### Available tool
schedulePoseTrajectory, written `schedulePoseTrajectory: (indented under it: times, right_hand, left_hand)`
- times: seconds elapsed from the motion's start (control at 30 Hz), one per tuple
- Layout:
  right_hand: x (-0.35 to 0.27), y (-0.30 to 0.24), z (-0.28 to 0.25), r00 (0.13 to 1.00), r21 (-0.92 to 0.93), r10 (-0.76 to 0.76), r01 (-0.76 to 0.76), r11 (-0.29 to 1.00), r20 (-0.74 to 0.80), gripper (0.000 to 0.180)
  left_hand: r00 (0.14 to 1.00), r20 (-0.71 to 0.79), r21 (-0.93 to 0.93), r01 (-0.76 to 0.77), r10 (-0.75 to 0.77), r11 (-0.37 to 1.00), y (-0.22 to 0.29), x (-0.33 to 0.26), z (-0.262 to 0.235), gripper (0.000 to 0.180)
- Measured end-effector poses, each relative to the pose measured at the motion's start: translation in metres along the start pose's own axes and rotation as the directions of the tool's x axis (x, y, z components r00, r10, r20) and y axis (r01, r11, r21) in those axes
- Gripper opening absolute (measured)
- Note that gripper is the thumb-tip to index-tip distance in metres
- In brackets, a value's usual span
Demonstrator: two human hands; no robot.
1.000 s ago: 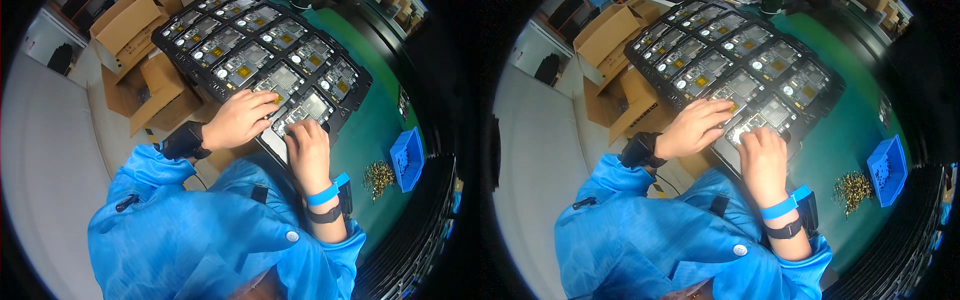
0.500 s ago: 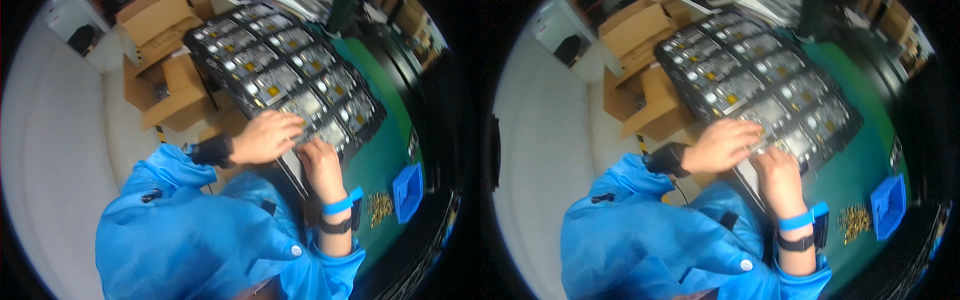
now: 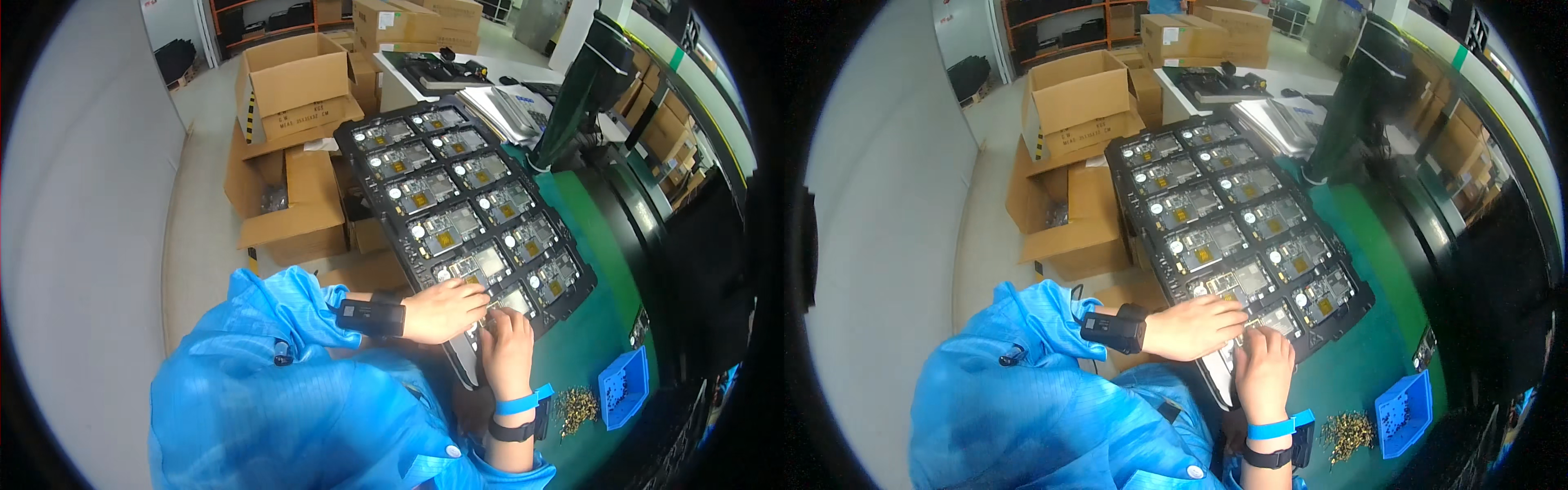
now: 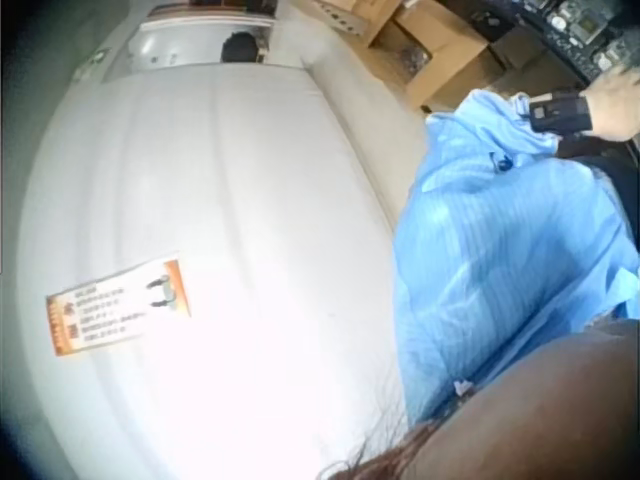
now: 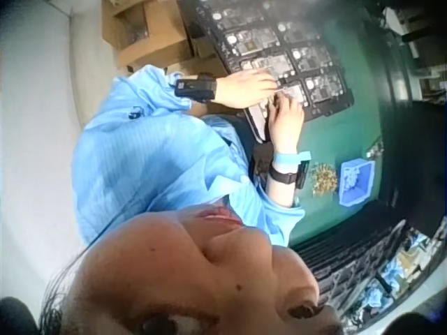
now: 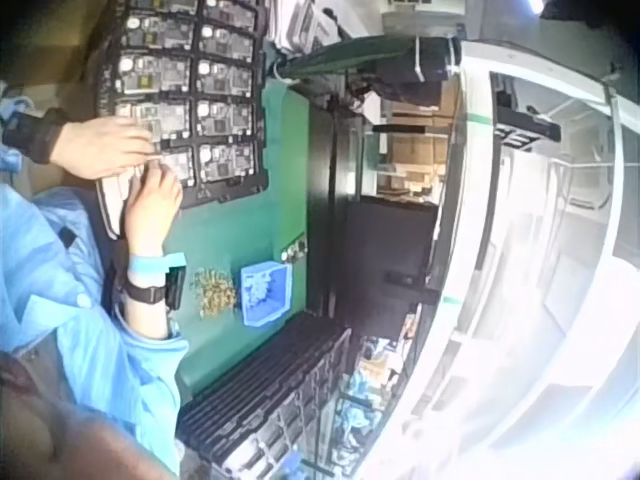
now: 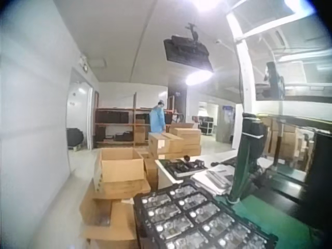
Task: Assembling electronic circuit boards and placing them into a tray.
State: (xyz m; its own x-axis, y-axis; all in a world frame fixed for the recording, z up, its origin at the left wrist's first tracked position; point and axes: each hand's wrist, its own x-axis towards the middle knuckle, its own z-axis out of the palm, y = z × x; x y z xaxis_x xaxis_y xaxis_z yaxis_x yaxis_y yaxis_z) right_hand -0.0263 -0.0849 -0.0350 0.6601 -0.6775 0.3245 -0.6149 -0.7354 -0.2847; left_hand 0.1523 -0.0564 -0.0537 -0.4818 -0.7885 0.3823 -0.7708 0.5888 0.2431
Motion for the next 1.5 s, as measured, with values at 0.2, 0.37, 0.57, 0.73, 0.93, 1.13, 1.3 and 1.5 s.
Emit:
schedulePoseTrajectory:
  times: [0.2, 0.37, 0.57, 0.73, 0.93, 1.13, 1.3, 1.5]
  right_hand:
    - [-0.001, 0.007, -0.002, 0.999, 0.042, -0.024, 0.022, 0.999, 0.035, 0.032]
    - [-0.001, 0.000, -0.003, 0.999, 0.156, -0.030, 0.031, 0.987, -0.011, 0.024]
    - [0.001, -0.007, 0.009, 0.995, 0.183, -0.057, 0.041, 0.982, 0.084, 0.026]
    - [0.005, -0.014, 0.012, 0.996, 0.109, -0.050, 0.042, 0.993, 0.075, 0.024]
    - [0.010, -0.017, 0.019, 0.999, 0.089, 0.003, -0.007, 0.996, 0.047, 0.014]
    - [0.018, -0.020, 0.021, 0.994, 0.046, 0.045, -0.050, 0.998, 0.104, 0.010]
    - [0.019, -0.015, 0.025, 0.995, 0.079, 0.062, -0.068, 0.995, 0.075, 0.010]
    - [0.016, -0.011, 0.024, 0.998, 0.150, 0.047, -0.054, 0.987, 0.048, 0.009]
  left_hand:
    - [0.997, 0.074, -0.046, -0.010, 0.013, 0.999, -0.013, 0.006, -0.005, 0.039]
    - [0.999, -0.026, -0.370, -0.052, 0.045, 0.928, -0.043, 0.007, -0.018, 0.025]
    - [0.989, -0.117, -0.340, 0.043, -0.088, 0.940, -0.047, -0.025, -0.008, 0.014]
    - [0.989, -0.148, -0.268, -0.025, -0.015, 0.963, -0.033, -0.025, -0.005, 0.016]
    - [0.972, -0.214, -0.276, 0.034, -0.096, 0.961, -0.048, -0.020, -0.003, 0.013]
    - [0.998, -0.059, -0.238, -0.016, 0.002, 0.971, -0.069, -0.016, -0.028, 0.014]
    - [0.993, 0.116, -0.252, 0.047, -0.018, 0.967, -0.075, 0.000, -0.037, 0.014]
    - [0.997, -0.059, -0.111, 0.035, -0.042, 0.993, -0.091, -0.015, -0.043, 0.009]
